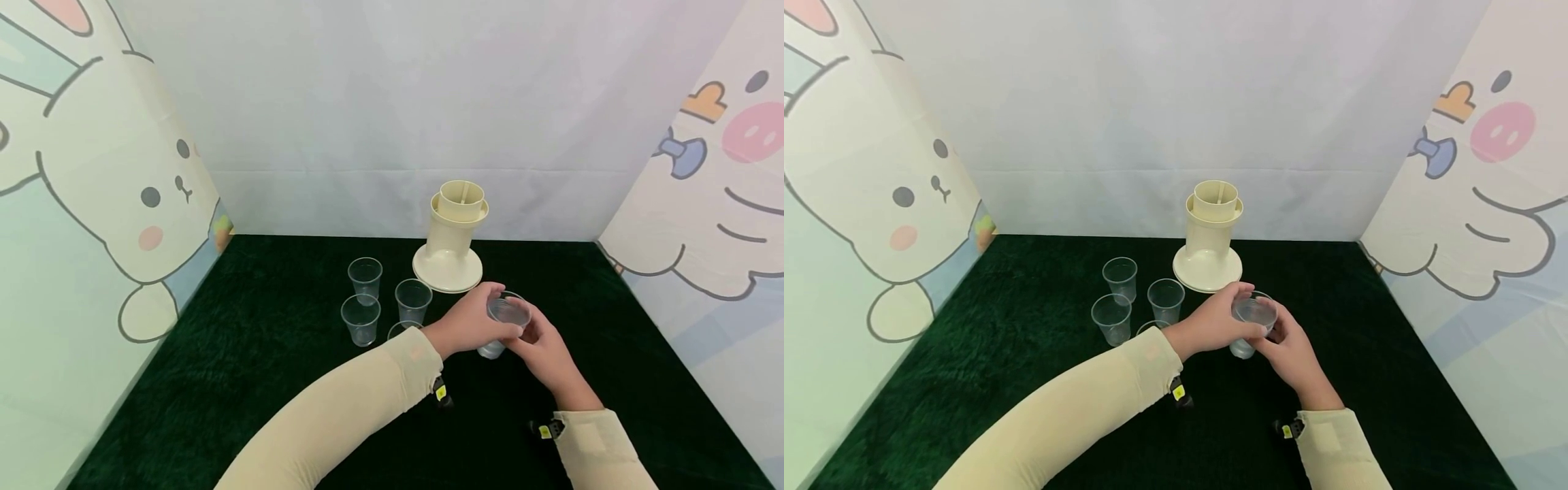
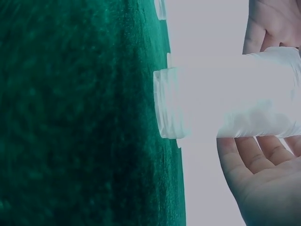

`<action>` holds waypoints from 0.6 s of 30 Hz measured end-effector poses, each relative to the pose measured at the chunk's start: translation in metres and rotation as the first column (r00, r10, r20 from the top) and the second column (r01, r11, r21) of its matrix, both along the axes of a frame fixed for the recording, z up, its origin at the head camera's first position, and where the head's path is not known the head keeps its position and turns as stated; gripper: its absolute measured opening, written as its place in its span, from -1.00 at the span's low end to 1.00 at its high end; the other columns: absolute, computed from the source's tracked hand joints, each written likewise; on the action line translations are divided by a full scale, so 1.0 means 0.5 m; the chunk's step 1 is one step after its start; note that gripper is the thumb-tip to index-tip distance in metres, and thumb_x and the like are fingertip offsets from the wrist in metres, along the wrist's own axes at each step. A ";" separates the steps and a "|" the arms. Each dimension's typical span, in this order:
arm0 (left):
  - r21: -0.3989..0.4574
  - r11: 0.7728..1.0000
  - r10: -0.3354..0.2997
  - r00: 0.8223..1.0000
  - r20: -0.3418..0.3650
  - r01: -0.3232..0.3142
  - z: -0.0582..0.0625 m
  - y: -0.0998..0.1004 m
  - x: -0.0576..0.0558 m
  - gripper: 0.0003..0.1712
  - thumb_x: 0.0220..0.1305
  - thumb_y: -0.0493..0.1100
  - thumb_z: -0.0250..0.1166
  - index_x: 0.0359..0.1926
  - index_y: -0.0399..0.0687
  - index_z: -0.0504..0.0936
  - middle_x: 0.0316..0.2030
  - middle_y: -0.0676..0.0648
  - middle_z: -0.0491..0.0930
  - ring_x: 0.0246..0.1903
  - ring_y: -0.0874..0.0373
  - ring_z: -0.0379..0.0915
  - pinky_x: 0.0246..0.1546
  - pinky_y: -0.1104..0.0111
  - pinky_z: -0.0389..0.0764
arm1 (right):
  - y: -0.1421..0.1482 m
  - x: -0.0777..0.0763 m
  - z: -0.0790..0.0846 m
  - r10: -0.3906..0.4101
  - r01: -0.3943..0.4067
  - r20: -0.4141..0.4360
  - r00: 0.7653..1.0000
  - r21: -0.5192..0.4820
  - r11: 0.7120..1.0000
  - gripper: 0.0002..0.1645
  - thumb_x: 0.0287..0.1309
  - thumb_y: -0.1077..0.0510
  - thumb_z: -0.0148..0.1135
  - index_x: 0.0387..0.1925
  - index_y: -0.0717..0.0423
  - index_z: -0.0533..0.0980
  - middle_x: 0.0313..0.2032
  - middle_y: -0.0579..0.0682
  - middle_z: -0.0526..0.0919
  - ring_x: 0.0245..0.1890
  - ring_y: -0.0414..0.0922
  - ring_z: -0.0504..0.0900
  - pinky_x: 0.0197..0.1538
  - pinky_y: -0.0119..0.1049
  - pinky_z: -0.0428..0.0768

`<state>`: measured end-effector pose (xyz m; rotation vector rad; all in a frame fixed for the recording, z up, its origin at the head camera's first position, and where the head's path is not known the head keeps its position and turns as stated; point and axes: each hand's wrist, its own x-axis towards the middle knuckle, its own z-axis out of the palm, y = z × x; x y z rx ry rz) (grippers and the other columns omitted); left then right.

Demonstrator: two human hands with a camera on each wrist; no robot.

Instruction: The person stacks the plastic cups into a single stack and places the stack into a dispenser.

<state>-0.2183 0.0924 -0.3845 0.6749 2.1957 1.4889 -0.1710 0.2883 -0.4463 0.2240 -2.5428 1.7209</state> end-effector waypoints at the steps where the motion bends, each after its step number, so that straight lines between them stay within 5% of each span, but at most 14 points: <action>1: 0.000 1.000 -0.001 1.000 0.000 0.001 -0.001 0.000 -0.001 -0.10 0.26 0.10 0.49 0.51 0.08 0.29 0.33 0.08 0.41 0.17 0.22 0.44 0.12 0.25 0.58 | 0.000 0.000 0.001 0.002 -0.002 0.005 1.000 -0.004 1.000 -0.19 0.43 0.05 0.31 0.56 0.04 0.18 0.42 0.13 0.34 0.22 -0.16 0.50 0.09 -0.52 0.55; 7: -0.004 1.000 -0.006 1.000 -0.007 0.006 -0.001 -0.004 -0.002 -0.10 0.27 0.11 0.48 0.52 0.09 0.27 0.37 0.10 0.38 0.25 0.23 0.38 0.20 0.23 0.55 | 0.002 -0.002 0.006 0.012 -0.011 0.045 0.999 -0.023 1.000 -0.15 0.43 0.01 0.31 0.58 -0.01 0.14 0.45 0.11 0.28 0.33 0.08 0.40 0.08 -0.52 0.53; 18: 0.030 0.999 -0.022 1.000 -0.013 0.023 0.014 -0.021 -0.003 -0.07 0.28 0.09 0.48 0.55 0.14 0.23 0.45 0.14 0.30 0.44 0.24 0.21 0.30 0.21 0.47 | 0.004 -0.006 0.006 -0.006 0.008 0.078 0.997 -0.021 1.000 -0.12 0.39 -0.06 0.34 0.56 0.00 0.15 0.40 0.13 0.34 0.30 0.10 0.44 0.07 -0.49 0.56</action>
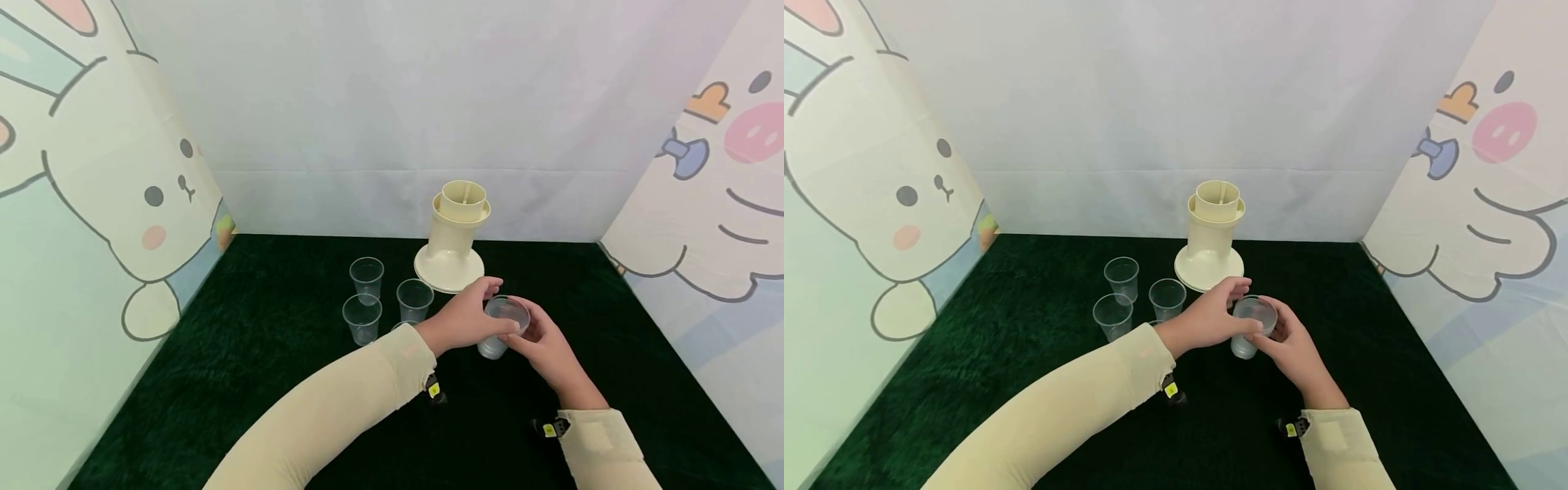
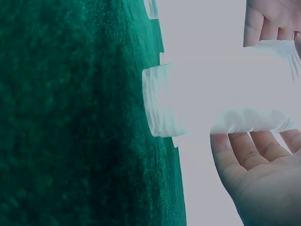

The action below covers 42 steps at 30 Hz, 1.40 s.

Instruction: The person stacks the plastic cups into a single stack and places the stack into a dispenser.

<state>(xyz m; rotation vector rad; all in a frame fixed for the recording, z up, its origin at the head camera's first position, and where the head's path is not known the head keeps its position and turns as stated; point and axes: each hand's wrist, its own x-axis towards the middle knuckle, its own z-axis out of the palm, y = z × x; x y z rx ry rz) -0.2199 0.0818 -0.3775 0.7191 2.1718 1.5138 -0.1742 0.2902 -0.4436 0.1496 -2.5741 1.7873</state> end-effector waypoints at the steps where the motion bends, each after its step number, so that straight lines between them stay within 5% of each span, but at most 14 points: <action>1: 0.001 1.000 -0.002 1.000 -0.001 0.002 0.002 -0.002 0.000 -0.07 0.28 0.09 0.48 0.55 0.14 0.23 0.46 0.14 0.30 0.44 0.23 0.20 0.30 0.21 0.47 | 0.000 0.000 0.000 -0.003 0.003 0.004 1.000 -0.001 1.000 -0.12 0.38 -0.07 0.35 0.56 -0.01 0.15 0.40 0.13 0.34 0.30 0.11 0.44 0.07 -0.49 0.56; 20: 0.086 0.994 -0.059 0.996 -0.066 0.064 0.055 -0.067 0.025 -0.10 0.33 0.06 0.44 0.55 0.04 0.22 0.44 0.12 0.32 0.41 0.29 0.24 0.40 0.35 0.29 | -0.003 -0.001 -0.004 -0.013 0.013 0.014 1.000 -0.012 1.000 -0.09 0.36 -0.07 0.38 0.56 -0.02 0.15 0.40 0.11 0.33 0.29 0.07 0.47 0.06 -0.46 0.58; 27: 0.120 0.989 -0.078 0.994 -0.070 0.086 0.053 -0.098 0.043 -0.13 0.33 0.04 0.45 0.54 0.08 0.24 0.41 0.13 0.35 0.39 0.31 0.26 0.39 0.38 0.29 | -0.004 -0.002 -0.004 -0.016 0.016 0.023 1.000 -0.004 1.000 -0.09 0.37 -0.10 0.36 0.57 -0.06 0.14 0.42 0.10 0.33 0.35 0.13 0.41 0.08 -0.51 0.52; 42: 0.175 0.984 0.005 0.984 -0.176 0.026 0.039 -0.203 0.055 -0.15 0.34 0.02 0.44 0.52 0.02 0.25 0.43 0.03 0.37 0.42 0.24 0.25 0.41 0.36 0.27 | -0.005 -0.002 -0.009 -0.025 0.025 0.014 1.000 0.002 1.000 -0.11 0.37 -0.09 0.36 0.56 -0.07 0.16 0.42 0.08 0.31 0.31 0.09 0.42 0.07 -0.52 0.52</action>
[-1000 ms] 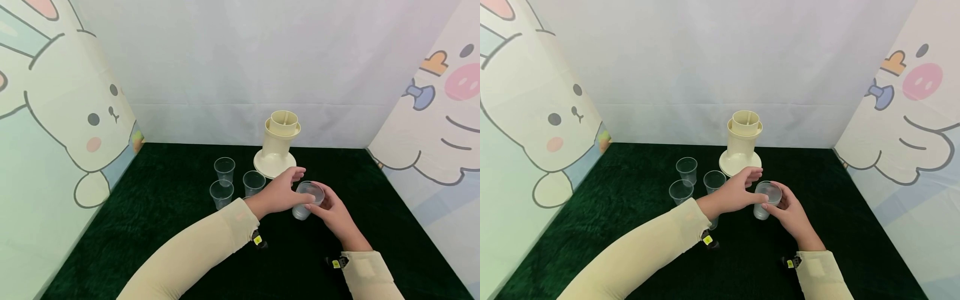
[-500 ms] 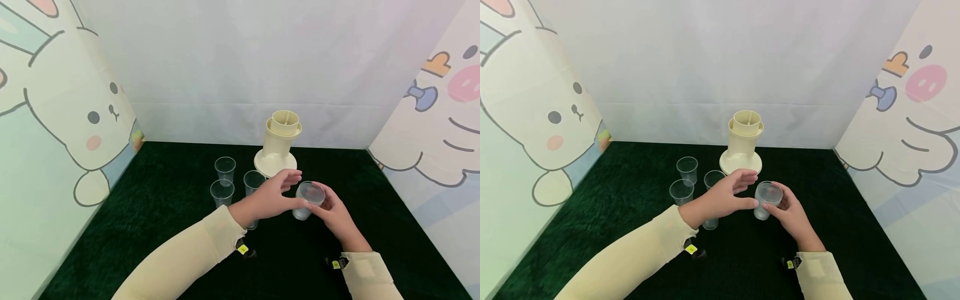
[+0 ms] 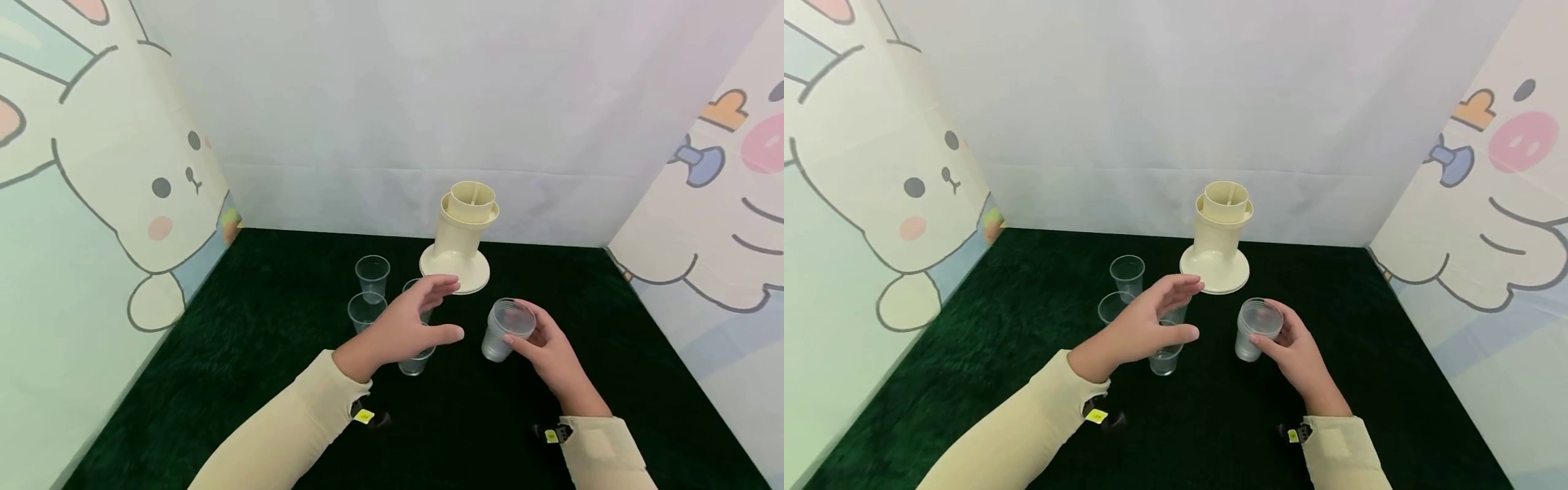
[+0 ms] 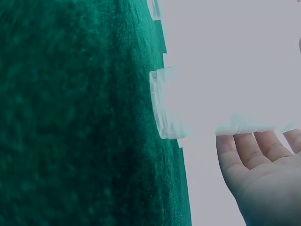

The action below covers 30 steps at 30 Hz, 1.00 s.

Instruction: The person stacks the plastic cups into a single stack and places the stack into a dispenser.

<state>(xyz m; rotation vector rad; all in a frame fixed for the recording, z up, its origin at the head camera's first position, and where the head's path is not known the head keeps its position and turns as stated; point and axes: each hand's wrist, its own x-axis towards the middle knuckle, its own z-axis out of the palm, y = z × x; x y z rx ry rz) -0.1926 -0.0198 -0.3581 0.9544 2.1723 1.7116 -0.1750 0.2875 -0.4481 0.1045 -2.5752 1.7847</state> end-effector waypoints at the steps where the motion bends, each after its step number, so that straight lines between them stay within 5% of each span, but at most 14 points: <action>1: 0.012 1.000 0.002 1.000 -0.006 -0.002 -0.002 -0.006 -0.001 -0.16 0.35 0.00 0.44 0.52 -0.01 0.25 0.43 0.00 0.36 0.42 0.23 0.25 0.41 0.35 0.27 | 0.001 0.000 0.000 0.000 0.000 -0.003 1.000 0.001 1.000 -0.11 0.37 -0.08 0.36 0.57 -0.07 0.16 0.42 0.09 0.30 0.30 0.08 0.42 0.07 -0.52 0.52; 11: 0.044 0.991 0.129 0.989 -0.076 -0.126 -0.022 -0.061 -0.006 -0.15 0.33 -0.05 0.46 0.51 -0.03 0.24 0.45 -0.01 0.34 0.43 0.17 0.23 0.46 0.19 0.24 | 0.002 0.006 0.002 -0.007 0.007 0.005 1.000 0.017 1.000 -0.11 0.39 -0.08 0.34 0.57 -0.05 0.15 0.42 0.10 0.29 0.29 0.08 0.42 0.06 -0.52 0.52; 18: 0.020 0.961 0.275 0.952 -0.134 -0.275 -0.033 -0.108 -0.019 -0.13 0.31 -0.02 0.47 0.52 -0.01 0.25 0.46 0.06 0.32 0.46 0.15 0.20 0.46 0.13 0.22 | 0.003 0.008 0.002 -0.004 0.004 -0.006 1.000 0.005 1.000 -0.14 0.40 -0.06 0.34 0.57 -0.09 0.16 0.43 0.09 0.29 0.27 0.03 0.43 0.06 -0.52 0.53; 24: 0.000 0.914 0.400 0.903 -0.156 -0.405 -0.038 -0.152 -0.031 -0.11 0.29 0.02 0.49 0.52 0.06 0.25 0.46 0.05 0.30 0.47 0.06 0.18 0.47 0.03 0.20 | 0.002 0.005 -0.001 0.002 -0.002 -0.019 1.000 0.012 1.000 -0.16 0.41 -0.05 0.33 0.57 -0.09 0.18 0.42 0.09 0.30 0.26 0.00 0.45 0.07 -0.52 0.53; 30: -0.040 0.895 0.434 0.889 -0.149 -0.444 -0.059 -0.179 -0.053 -0.06 0.28 0.07 0.49 0.54 0.02 0.23 0.48 0.03 0.28 0.49 0.05 0.14 0.47 0.03 0.20 | -0.001 0.005 -0.004 -0.004 0.004 -0.021 1.000 0.008 1.000 -0.17 0.41 -0.04 0.33 0.57 -0.09 0.19 0.42 0.09 0.30 0.25 -0.01 0.45 0.06 -0.52 0.53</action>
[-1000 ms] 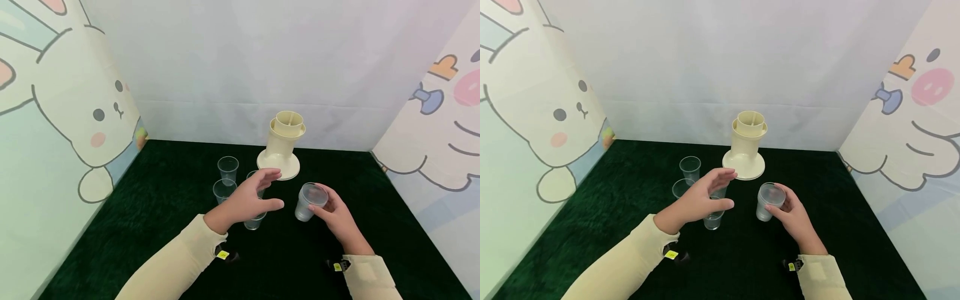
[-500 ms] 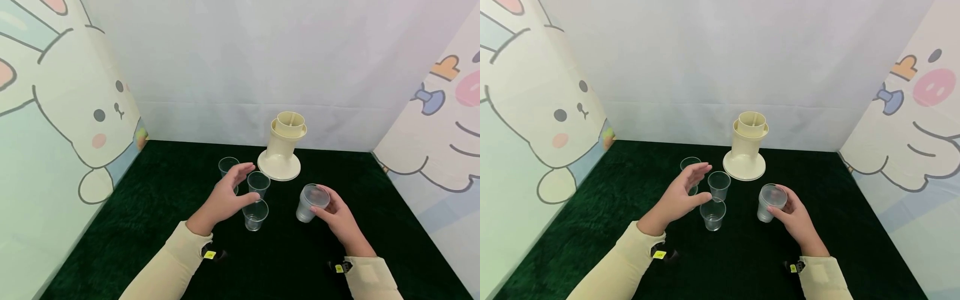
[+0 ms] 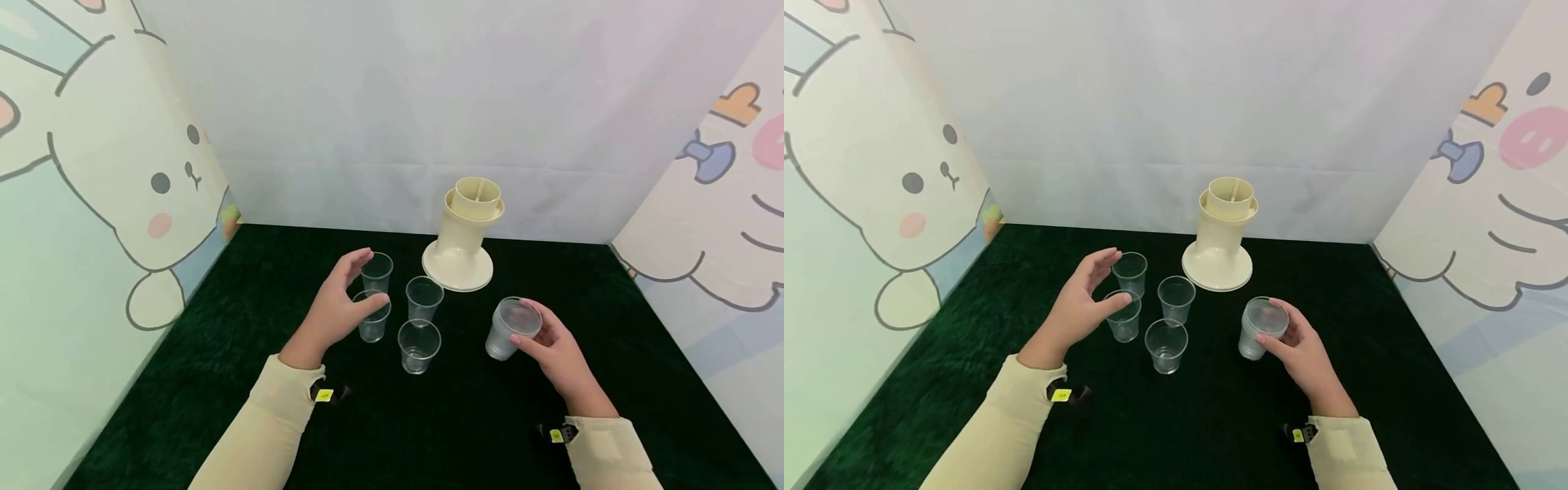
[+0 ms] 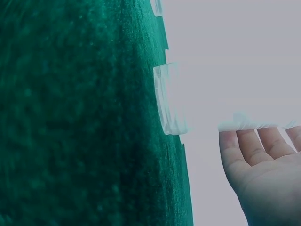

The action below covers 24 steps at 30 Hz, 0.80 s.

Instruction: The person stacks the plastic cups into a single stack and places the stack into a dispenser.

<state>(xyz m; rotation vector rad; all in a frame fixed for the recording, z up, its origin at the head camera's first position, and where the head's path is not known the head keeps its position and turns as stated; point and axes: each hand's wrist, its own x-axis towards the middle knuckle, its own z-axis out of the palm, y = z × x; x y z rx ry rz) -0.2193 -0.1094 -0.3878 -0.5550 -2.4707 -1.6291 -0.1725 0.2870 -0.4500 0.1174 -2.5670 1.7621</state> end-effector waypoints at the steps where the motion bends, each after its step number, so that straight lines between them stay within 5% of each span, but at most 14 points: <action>1: -0.010 1.000 0.004 1.000 0.006 -0.004 -0.002 -0.003 -0.004 -0.06 0.28 0.06 0.49 0.55 0.01 0.22 0.49 0.02 0.27 0.50 0.04 0.14 0.47 0.01 0.21 | 0.000 0.000 0.000 0.000 0.000 -0.002 1.000 0.000 1.000 -0.17 0.41 -0.04 0.32 0.57 -0.09 0.19 0.42 0.09 0.30 0.25 -0.01 0.45 0.06 -0.52 0.53; 12: -0.181 0.983 -0.001 0.988 0.156 0.029 -0.003 -0.039 -0.025 0.05 0.22 0.11 0.51 0.59 0.07 0.16 0.51 -0.09 0.24 0.48 -0.12 0.17 0.40 -0.06 0.30 | 0.002 -0.001 0.001 -0.003 0.003 -0.006 1.000 0.005 1.000 -0.17 0.41 -0.04 0.32 0.57 -0.13 0.19 0.43 0.09 0.30 0.29 0.01 0.41 0.08 -0.55 0.50; 24: -0.213 0.973 -0.028 0.965 0.260 0.086 -0.041 -0.043 -0.051 0.07 0.12 0.05 0.60 0.55 0.07 0.21 0.46 -0.09 0.30 0.43 -0.11 0.23 0.39 -0.08 0.32 | 0.003 -0.002 -0.001 -0.005 0.005 -0.002 1.000 0.015 1.000 -0.16 0.41 -0.05 0.32 0.58 -0.12 0.18 0.44 0.09 0.30 0.32 0.02 0.40 0.10 -0.56 0.48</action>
